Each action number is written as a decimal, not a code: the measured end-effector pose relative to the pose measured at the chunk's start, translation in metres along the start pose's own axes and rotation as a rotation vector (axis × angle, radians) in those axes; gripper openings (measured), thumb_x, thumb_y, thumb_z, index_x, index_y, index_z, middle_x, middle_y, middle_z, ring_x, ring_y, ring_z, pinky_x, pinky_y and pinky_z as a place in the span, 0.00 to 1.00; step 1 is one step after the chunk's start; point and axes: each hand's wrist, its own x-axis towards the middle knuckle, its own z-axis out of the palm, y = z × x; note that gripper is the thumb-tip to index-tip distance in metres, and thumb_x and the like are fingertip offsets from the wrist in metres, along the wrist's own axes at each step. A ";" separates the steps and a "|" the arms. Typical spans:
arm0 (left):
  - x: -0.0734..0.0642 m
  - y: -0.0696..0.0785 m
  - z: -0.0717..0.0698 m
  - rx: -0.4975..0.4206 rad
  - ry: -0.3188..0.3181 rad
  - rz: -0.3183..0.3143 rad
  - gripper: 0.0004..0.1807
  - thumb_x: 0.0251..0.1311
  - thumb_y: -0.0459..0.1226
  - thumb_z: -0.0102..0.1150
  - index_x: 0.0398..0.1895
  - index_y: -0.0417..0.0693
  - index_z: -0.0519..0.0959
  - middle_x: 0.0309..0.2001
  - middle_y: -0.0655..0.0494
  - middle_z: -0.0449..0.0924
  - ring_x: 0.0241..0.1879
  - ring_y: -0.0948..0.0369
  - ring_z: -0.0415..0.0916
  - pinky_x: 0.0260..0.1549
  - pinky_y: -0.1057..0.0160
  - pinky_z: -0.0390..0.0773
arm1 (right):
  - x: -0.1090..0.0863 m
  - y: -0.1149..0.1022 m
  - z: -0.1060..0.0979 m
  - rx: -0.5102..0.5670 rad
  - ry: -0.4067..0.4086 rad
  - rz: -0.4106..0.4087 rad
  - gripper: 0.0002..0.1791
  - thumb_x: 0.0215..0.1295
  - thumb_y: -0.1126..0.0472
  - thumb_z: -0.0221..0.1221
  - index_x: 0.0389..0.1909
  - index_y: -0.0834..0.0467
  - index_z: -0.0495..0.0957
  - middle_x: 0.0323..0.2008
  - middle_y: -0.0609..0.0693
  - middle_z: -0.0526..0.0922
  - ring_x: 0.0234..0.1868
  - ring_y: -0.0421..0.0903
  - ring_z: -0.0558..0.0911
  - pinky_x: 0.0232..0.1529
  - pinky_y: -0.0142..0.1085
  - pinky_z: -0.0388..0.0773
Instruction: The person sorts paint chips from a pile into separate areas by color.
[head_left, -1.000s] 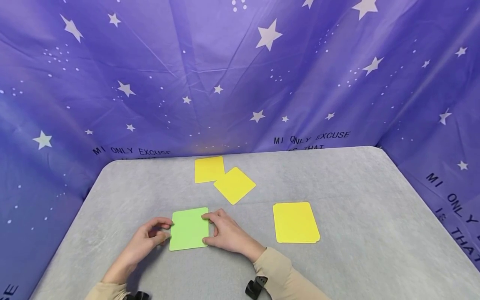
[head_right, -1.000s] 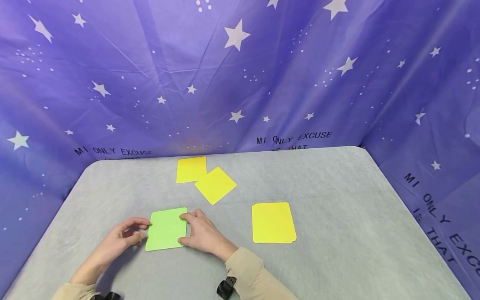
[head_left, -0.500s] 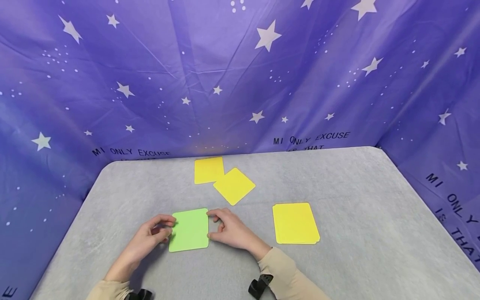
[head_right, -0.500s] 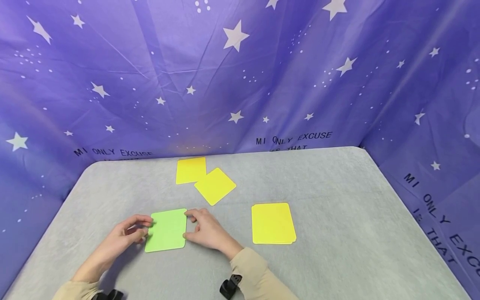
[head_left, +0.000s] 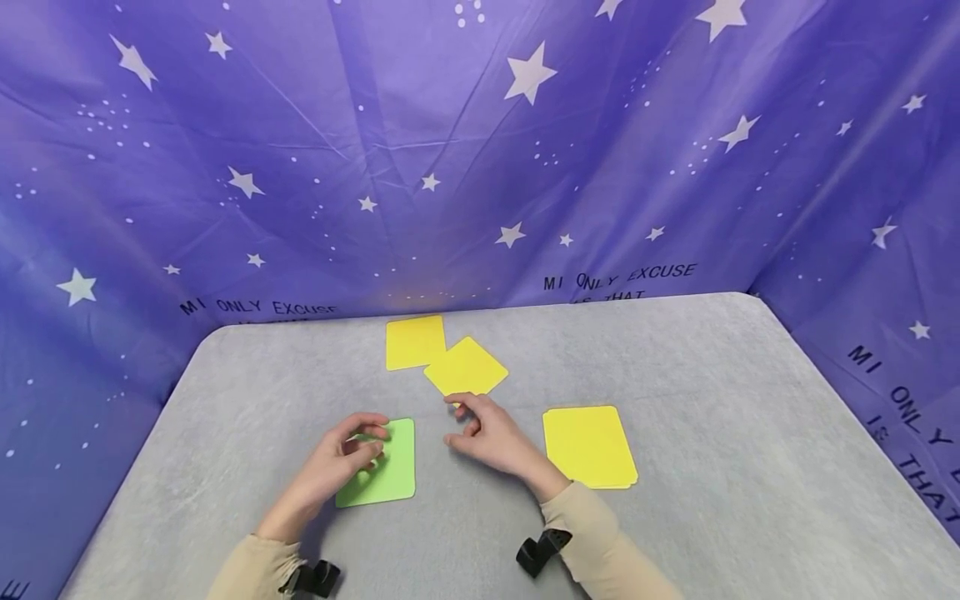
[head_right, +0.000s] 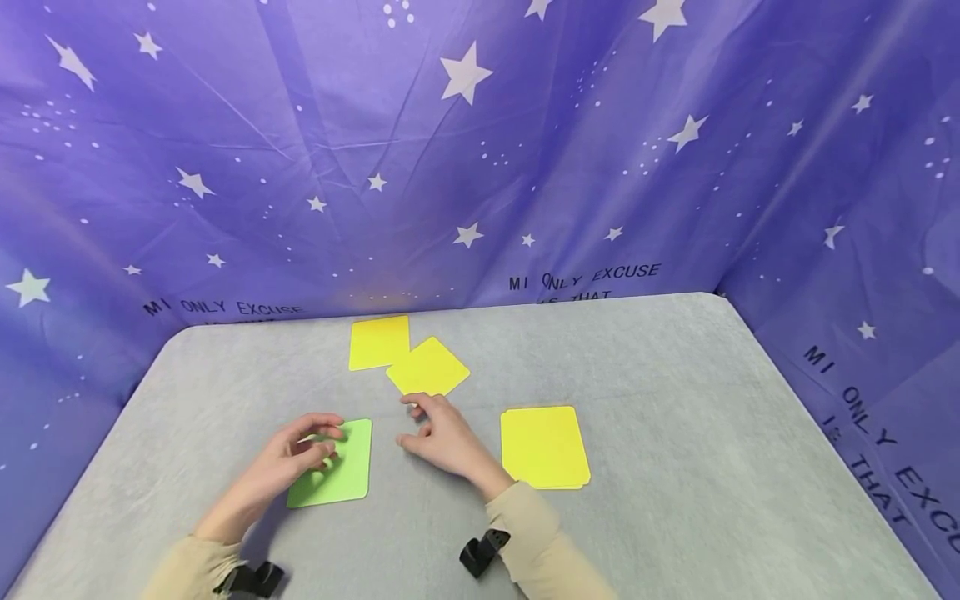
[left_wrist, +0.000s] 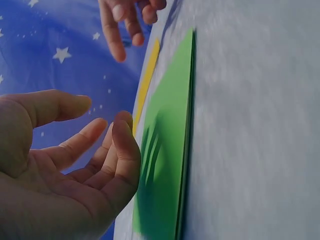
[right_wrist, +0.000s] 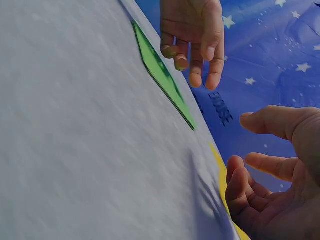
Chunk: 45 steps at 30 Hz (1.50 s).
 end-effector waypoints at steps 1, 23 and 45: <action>0.002 0.001 0.003 -0.013 -0.014 0.015 0.20 0.61 0.25 0.53 0.57 0.31 0.70 0.46 0.38 0.74 0.37 0.53 0.78 0.33 0.61 0.79 | 0.001 0.001 -0.003 0.005 0.009 0.005 0.27 0.57 0.65 0.66 0.58 0.65 0.73 0.42 0.57 0.74 0.27 0.38 0.73 0.30 0.29 0.72; 0.055 0.015 0.066 -0.098 -0.036 0.054 0.32 0.62 0.29 0.56 0.69 0.35 0.59 0.61 0.29 0.66 0.53 0.43 0.74 0.45 0.53 0.80 | 0.027 0.021 -0.065 -0.055 0.083 0.089 0.32 0.63 0.67 0.59 0.68 0.65 0.64 0.62 0.66 0.68 0.62 0.61 0.68 0.60 0.50 0.69; 0.059 0.016 0.077 -0.264 0.023 -0.046 0.39 0.60 0.30 0.53 0.73 0.41 0.49 0.64 0.32 0.62 0.61 0.41 0.67 0.60 0.48 0.66 | 0.019 0.029 -0.066 0.213 0.116 0.262 0.37 0.64 0.68 0.57 0.74 0.60 0.55 0.65 0.68 0.64 0.62 0.61 0.67 0.60 0.50 0.68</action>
